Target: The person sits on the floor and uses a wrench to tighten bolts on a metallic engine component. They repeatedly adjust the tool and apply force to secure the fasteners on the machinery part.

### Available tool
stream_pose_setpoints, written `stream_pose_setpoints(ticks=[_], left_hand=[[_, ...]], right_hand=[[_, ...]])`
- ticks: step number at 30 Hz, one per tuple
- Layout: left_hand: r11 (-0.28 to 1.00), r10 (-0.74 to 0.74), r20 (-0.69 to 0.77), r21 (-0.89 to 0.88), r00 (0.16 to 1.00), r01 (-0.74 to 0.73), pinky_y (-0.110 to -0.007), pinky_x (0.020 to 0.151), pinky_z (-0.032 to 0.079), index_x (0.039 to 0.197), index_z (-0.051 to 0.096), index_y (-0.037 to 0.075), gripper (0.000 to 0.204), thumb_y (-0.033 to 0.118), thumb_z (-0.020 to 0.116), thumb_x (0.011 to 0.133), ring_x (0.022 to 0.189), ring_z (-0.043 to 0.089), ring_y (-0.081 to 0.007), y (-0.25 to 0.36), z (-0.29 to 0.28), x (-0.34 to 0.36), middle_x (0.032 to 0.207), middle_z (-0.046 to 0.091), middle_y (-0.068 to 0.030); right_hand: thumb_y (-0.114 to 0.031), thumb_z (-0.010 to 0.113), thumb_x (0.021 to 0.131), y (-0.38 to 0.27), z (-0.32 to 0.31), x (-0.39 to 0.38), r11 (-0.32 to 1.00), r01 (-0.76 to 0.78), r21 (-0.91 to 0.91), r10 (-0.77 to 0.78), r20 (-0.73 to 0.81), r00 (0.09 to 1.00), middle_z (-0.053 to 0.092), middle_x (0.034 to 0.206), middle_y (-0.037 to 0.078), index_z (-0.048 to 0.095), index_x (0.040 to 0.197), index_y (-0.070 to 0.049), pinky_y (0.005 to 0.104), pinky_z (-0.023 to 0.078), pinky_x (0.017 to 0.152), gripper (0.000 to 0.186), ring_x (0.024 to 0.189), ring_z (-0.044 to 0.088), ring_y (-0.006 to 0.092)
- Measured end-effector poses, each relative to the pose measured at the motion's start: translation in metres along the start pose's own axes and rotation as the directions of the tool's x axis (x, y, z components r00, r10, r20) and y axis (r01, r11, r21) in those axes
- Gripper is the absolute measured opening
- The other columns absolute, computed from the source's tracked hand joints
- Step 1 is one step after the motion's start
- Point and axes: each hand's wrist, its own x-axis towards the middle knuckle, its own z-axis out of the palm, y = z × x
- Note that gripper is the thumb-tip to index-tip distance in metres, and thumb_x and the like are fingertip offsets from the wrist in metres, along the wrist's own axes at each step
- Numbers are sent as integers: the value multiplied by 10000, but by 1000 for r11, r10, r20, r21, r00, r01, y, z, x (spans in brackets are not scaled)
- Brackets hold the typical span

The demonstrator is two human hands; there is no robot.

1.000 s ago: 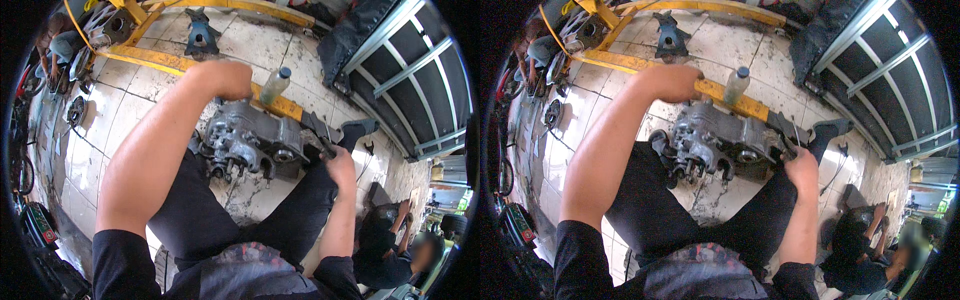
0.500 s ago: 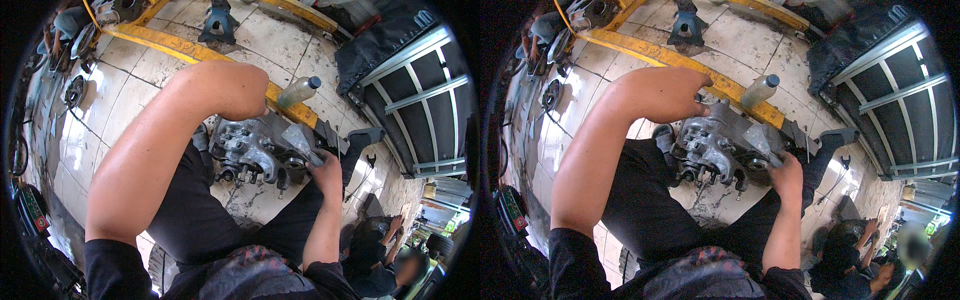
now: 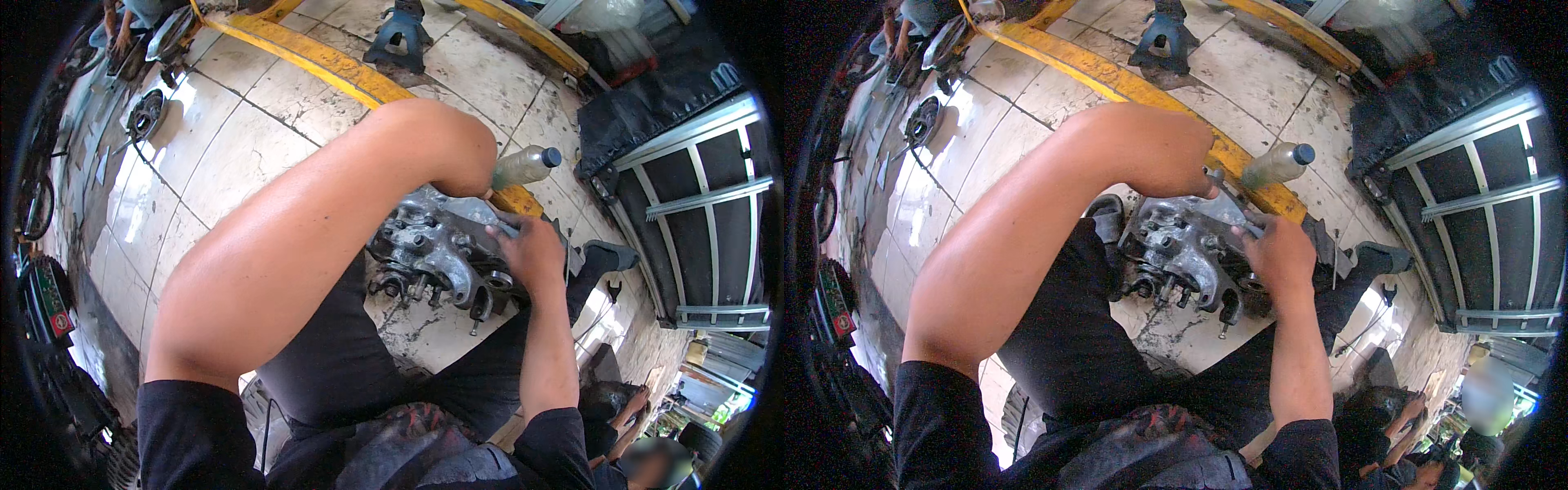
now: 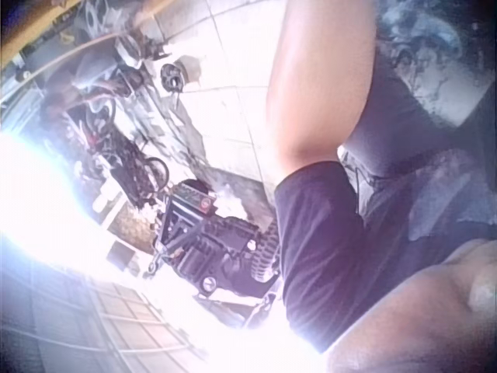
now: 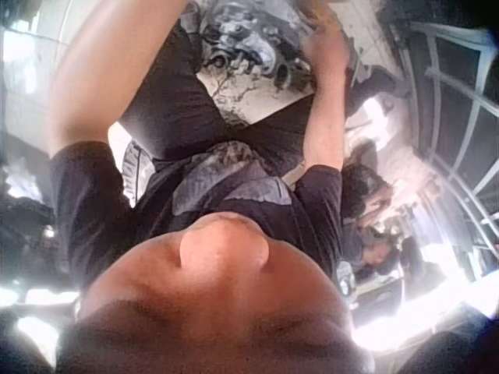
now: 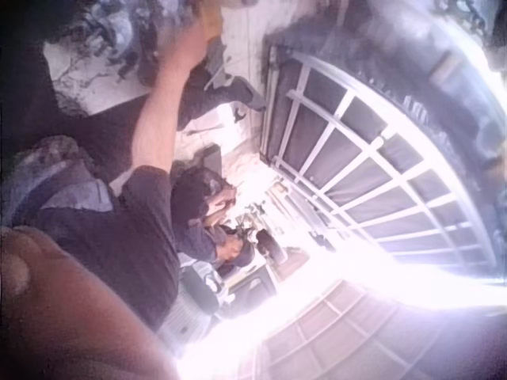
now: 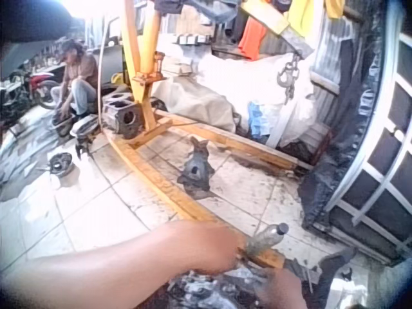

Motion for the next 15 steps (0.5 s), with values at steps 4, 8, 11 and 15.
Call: stream_pose_setpoints(ticks=[4,8,11,15], left_hand=[[1000,6,30,-5,1000,-6,-485,950,546,1133,753,-19,497,430,708,927,1090,709,-393,4,-2,5,1167,732,-238],[1000,14,25,-3,1000,-14,-482,954,545,1129,756,-19,503,440,707,929,1094,709,-387,0,3,9,1170,731,-237],[1000,4,34,-24,999,-3,-479,958,544,1133,756,-17,508,445,708,928,1098,708,-388,-6,4,9,1178,731,-235],[998,46,68,39,997,-49,-473,961,545,1131,759,-15,504,443,708,926,1104,707,-388,-7,2,9,1188,730,-233]], right_hand=[[-432,705,897,-17,15,7,998,15,-64,-16,-29,999,758,988,195,786,1166,-155,497,578,843,394,967,728,388],[-399,694,876,-27,29,21,984,143,-110,-152,-80,985,764,972,181,793,1099,-141,513,575,837,355,960,731,389],[-377,700,863,-32,14,14,981,151,-121,-155,-18,988,761,987,189,790,1081,-133,517,574,835,339,966,726,401],[-356,704,861,-34,30,29,975,183,-122,-187,-17,982,751,1020,217,776,1046,-91,530,569,842,331,986,719,416]])
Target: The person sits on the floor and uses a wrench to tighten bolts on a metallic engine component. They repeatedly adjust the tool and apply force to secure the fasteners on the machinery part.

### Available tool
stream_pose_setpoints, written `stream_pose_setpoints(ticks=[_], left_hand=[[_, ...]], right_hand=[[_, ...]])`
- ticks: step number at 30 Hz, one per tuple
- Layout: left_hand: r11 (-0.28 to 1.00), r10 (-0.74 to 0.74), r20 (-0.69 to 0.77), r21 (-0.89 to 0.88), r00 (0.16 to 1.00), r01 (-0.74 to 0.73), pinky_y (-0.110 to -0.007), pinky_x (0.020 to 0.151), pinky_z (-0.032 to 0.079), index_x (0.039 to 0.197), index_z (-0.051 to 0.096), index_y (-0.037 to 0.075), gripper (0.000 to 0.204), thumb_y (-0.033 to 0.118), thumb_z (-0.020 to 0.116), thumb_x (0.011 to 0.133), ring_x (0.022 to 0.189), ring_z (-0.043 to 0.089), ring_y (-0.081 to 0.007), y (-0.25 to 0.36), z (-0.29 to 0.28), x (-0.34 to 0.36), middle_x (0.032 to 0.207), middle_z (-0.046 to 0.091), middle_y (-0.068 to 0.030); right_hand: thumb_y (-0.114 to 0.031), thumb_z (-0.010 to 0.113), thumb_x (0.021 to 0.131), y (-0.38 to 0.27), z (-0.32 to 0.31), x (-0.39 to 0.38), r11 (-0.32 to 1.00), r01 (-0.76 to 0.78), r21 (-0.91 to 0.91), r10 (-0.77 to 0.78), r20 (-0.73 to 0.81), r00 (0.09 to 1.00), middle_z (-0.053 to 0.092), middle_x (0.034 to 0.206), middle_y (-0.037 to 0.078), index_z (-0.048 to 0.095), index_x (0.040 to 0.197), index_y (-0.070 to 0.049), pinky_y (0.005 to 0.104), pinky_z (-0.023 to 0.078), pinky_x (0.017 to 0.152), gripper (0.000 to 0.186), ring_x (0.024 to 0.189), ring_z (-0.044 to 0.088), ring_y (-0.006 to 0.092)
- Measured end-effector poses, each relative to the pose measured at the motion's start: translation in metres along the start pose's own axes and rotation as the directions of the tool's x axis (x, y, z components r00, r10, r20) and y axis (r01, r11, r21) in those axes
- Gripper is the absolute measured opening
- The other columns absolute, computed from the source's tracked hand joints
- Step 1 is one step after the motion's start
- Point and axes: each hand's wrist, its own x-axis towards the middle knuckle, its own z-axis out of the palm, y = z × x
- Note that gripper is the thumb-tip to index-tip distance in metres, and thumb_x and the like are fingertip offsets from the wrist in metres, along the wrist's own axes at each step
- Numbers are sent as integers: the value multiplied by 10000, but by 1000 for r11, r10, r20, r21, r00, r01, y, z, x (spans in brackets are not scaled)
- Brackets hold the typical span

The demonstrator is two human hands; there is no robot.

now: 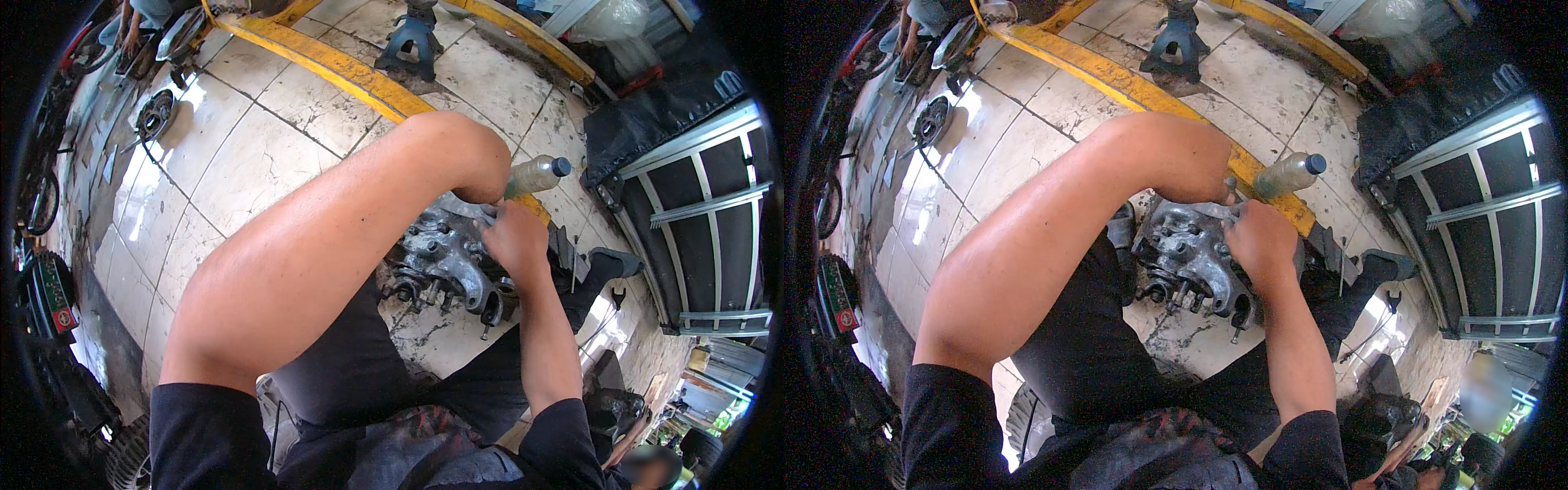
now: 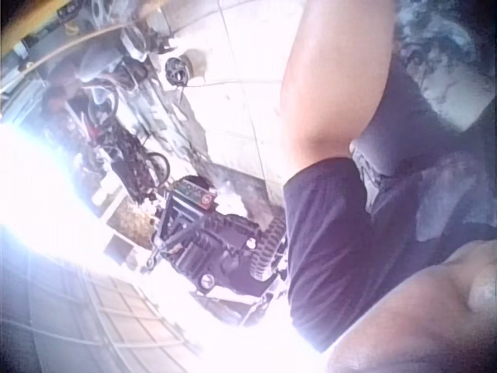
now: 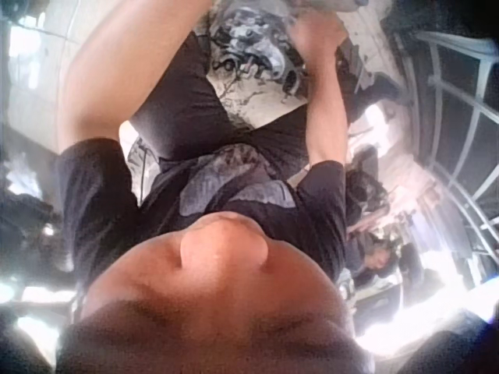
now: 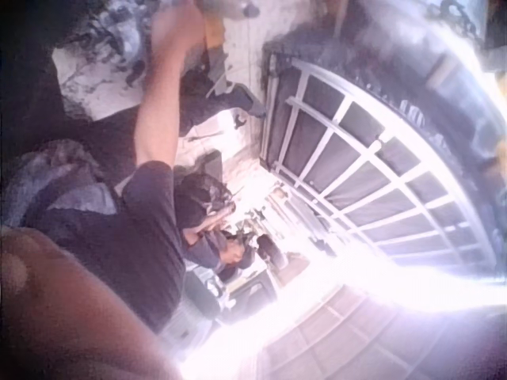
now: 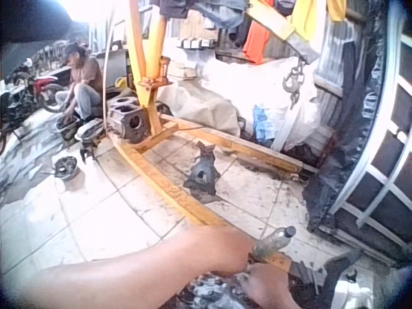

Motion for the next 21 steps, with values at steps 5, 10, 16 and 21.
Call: stream_pose_setpoints(ticks=[5,10,16,21], left_hand=[[999,-10,-35,-32,999,9,-479,949,551,1123,763,-13,494,438,694,934,1107,710,-382,-1,2,-3,1189,729,-235],[1000,13,-44,2,999,-13,-481,953,552,1126,765,-9,491,433,679,932,1109,712,-376,-3,2,-3,1193,728,-235],[1000,-4,-37,-7,999,4,-478,962,549,1130,763,-22,458,373,668,917,1110,713,-377,0,0,-5,1192,728,-240],[1000,26,-40,-15,999,-27,-473,956,548,1124,770,-13,455,374,677,904,1100,717,-369,-4,4,2,1181,732,-238]], right_hand=[[-365,705,855,-5,-17,12,997,-61,-38,63,55,996,750,1009,225,758,1014,-44,537,566,848,362,991,717,423],[-365,770,828,3,6,22,999,28,35,-30,42,999,754,1029,189,746,1078,-75,515,556,864,384,1025,706,410],[-362,742,841,-3,7,27,979,165,117,-159,-59,986,748,994,200,735,1034,-50,538,555,855,366,1008,708,414],[-377,760,832,-7,5,25,996,-55,67,57,-19,998,741,1045,207,715,1079,-48,540,544,874,414,1025,699,416]])
